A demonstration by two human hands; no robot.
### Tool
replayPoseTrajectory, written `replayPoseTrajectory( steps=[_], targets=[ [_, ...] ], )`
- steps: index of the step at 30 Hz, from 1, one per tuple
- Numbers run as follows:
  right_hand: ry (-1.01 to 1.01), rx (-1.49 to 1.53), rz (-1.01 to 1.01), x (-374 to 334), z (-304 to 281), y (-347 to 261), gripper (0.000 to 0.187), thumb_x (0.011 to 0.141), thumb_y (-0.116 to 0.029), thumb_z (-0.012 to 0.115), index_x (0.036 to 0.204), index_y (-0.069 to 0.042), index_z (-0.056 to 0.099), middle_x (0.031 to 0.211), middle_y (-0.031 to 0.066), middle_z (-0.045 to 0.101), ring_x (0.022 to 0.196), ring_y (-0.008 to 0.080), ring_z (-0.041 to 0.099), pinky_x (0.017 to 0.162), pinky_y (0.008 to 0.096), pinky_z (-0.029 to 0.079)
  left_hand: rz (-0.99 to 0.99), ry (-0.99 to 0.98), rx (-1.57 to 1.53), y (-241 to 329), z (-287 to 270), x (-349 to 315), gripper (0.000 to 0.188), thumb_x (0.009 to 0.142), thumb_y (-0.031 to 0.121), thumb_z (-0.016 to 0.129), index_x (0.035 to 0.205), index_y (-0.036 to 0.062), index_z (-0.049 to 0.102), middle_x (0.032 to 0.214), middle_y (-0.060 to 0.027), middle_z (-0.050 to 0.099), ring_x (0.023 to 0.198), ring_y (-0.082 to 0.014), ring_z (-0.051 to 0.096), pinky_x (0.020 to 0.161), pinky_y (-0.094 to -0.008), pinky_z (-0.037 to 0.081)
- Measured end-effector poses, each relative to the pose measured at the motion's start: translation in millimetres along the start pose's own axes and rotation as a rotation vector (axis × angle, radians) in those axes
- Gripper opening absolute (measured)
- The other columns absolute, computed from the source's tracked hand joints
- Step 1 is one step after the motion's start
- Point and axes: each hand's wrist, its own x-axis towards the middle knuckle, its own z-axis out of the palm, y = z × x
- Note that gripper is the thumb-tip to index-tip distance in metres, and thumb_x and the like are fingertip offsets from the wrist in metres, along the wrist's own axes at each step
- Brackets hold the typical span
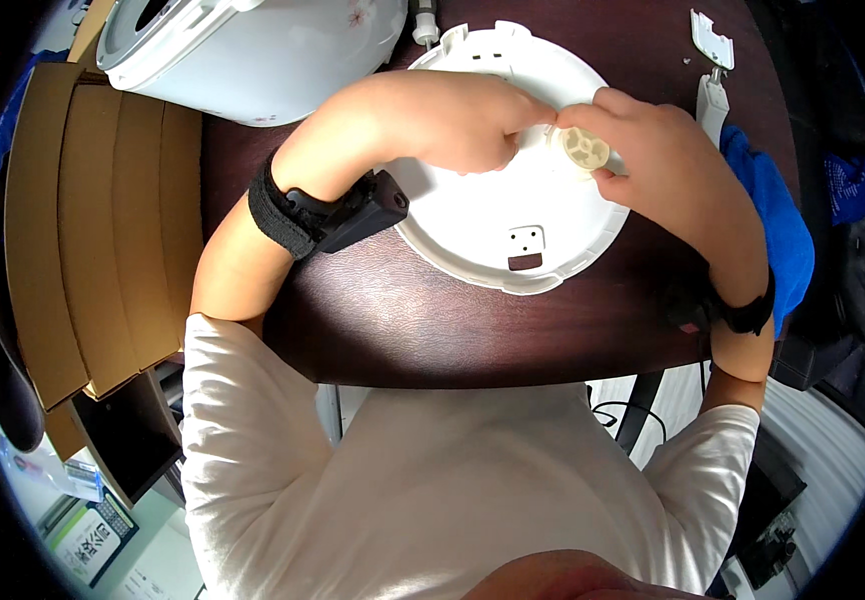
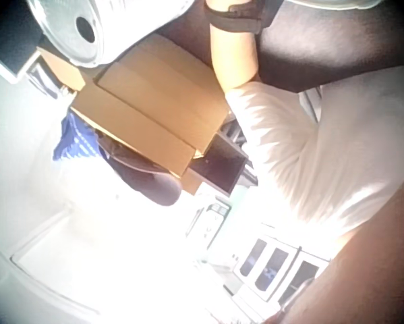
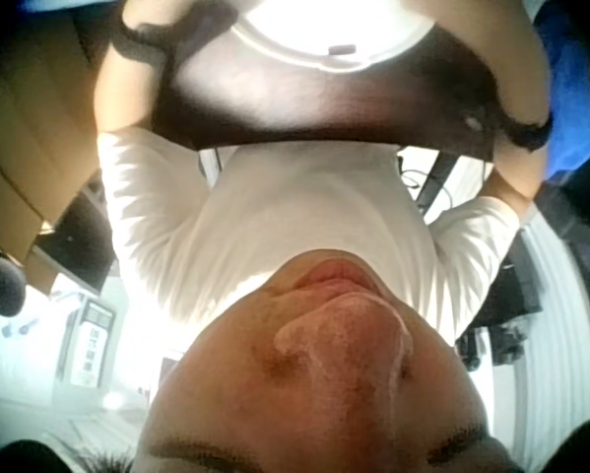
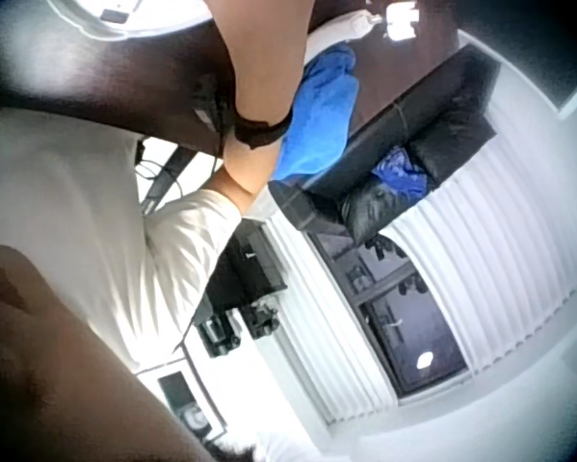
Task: The person cleans a white plastic lid with a blue cloth, then inserts a small cylindrical component into the center. They attach a curved white plastic piece to the lid and use a screwdriver to tighten screws into the lid's interior.
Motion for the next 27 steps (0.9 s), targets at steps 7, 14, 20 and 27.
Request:
replayPoseTrajectory(
  steps=[7,14,20,27],
  targets=[
    [-0.013,0.122,-0.038,-1.5,-5.1,5.4,0.038,0.079,-0.009,0.073,0.116,-0.006,0.063,0.098,0.0146,0.064,0.083,0.0328,0.066,0.072,0.0369,0.053,-0.015,-0.022,-0.045,-0.4,-0.3,0.7,0.048,0.091,0.001,0.042,0.139,-0.0007,0.049,0.075,-0.0069,0.062,0.064,-0.0177,0.06,0.063,-0.0324,0.05],
    [-0.002,0.067,0.024,2.6,3.2,-1.2,0.034,0.078,-0.009,0.074,0.11,-0.003,0.061,0.1,0.0147,0.064,0.083,0.0338,0.066,0.071,0.0368,0.054,0.032,-0.026,-0.002,-2.4,-0.5,0.1,0.05,0.09,0.0,0.042,0.139,0.0006,0.049,0.072,-0.0063,0.061,0.065,-0.018,0.061,0.063,-0.0325,0.05],
    [0.009,-0.004,-0.061,4.2,2.4,-0.2,0.035,0.077,-0.006,0.074,0.109,-0.002,0.063,0.099,0.0134,0.064,0.083,0.0326,0.067,0.071,0.0362,0.054,-0.03,-0.073,0.011,-1.9,-0.8,3.0,0.05,0.089,0.0,0.044,0.139,-0.0002,0.05,0.074,-0.0066,0.062,0.066,-0.0184,0.062,0.065,-0.0323,0.051],
    [-0.011,0.11,-0.003,2.6,2.0,0.2,0.035,0.079,-0.005,0.073,0.112,-0.001,0.064,0.101,0.0145,0.065,0.084,0.0322,0.068,0.071,0.0354,0.054,-0.061,-0.08,-0.063,1.9,-3.4,0.6,0.05,0.089,-0.001,0.044,0.139,-0.0009,0.049,0.076,-0.0068,0.063,0.067,-0.0181,0.063,0.066,-0.0317,0.052]
  ],
)
